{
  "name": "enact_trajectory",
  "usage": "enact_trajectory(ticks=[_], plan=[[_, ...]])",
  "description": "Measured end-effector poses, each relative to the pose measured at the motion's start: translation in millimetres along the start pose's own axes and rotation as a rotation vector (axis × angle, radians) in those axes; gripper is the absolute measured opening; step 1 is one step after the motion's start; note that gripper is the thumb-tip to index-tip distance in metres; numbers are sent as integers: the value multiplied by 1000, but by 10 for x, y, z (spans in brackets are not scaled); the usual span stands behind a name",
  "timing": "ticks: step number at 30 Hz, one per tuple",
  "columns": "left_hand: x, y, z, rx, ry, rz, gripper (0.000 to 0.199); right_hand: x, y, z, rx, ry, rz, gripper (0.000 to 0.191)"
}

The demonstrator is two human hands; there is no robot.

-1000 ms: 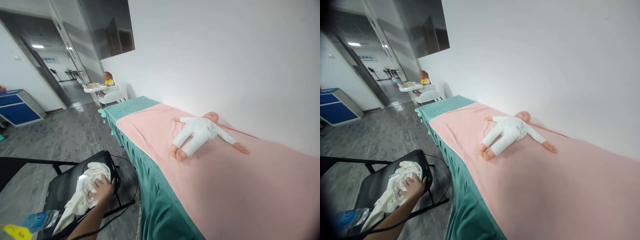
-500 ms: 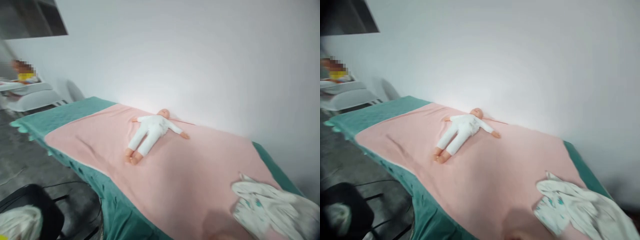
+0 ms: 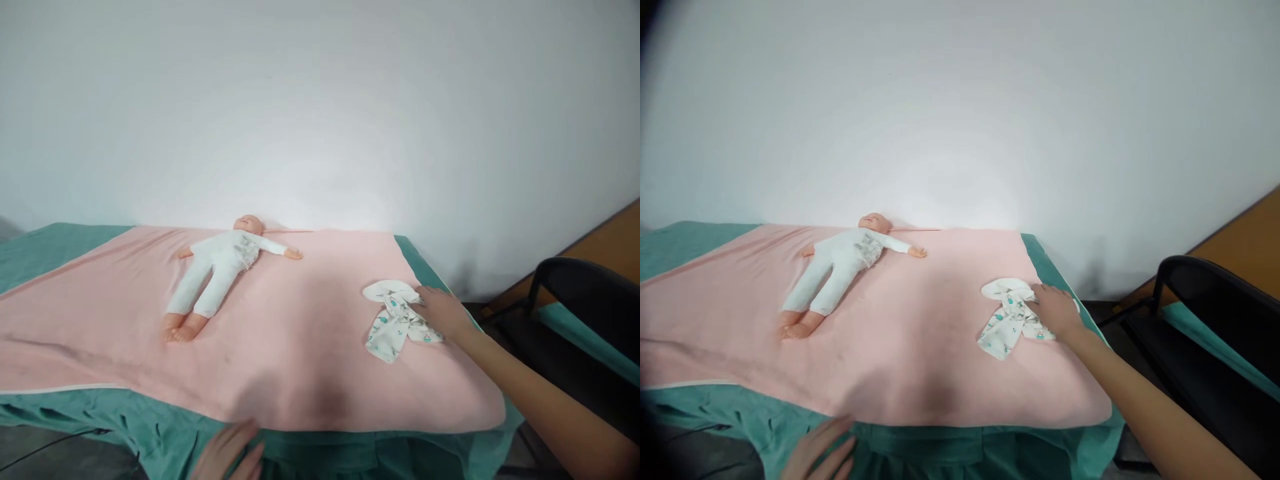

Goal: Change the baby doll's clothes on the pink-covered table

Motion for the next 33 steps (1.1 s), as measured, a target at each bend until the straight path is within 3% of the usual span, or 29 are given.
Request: enact_trajectory(ticks=[1, 4, 6, 8, 11, 15, 19, 23, 25, 28, 31, 33], plan=[[115, -235, 69, -64, 135, -12, 58, -84, -20, -95, -32, -49, 1, 27], [323, -1162, 395, -88, 557, -240, 40, -422, -24, -486, -84, -378, -19, 30], [404, -1775, 611, -165, 875, -418, 52, -692, 8, -776, -95, -667, -48, 37], [439, -2269, 697, -99, 1140, -527, 77, -980, 55, -1031, -176, -930, -143, 40], [380, -2714, 610, 125, 1432, -565, 70, -1338, 112, -1282, -341, -1024, -273, 43], [63, -2808, 394, 455, 1538, -731, 49, -1525, 76, -1383, -263, -937, -338, 45], [-290, -2638, 272, 610, 1597, -814, 37, -1514, -53, -1227, -274, -1048, -306, 39], [-478, -2480, 192, 618, 1591, -807, 22, -1470, -90, -809, -433, -1020, -232, 35], [-518, -2435, 154, 614, 1588, -818, 17, -1432, -24, -567, -403, -779, -286, 31], [-538, -2400, 66, 647, 1575, -858, 11, -1331, 173, -266, -380, -358, -504, 24], [-519, -2396, -87, 643, 1532, -813, 11, -1066, 362, -102, -343, -177, -632, 40], [-501, -2405, -186, 584, 1529, -754, 14, -772, 394, -16, -325, -84, -601, 43]])
Point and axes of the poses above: each hand's wrist, its own y-axis away from the middle knuckle, its own z-axis out of the palm, x = y × z, the point moved 2 cm from there along -y, towards the middle knuckle, and after that the axes turned 10 degrees about z, right-handed, at the moved point
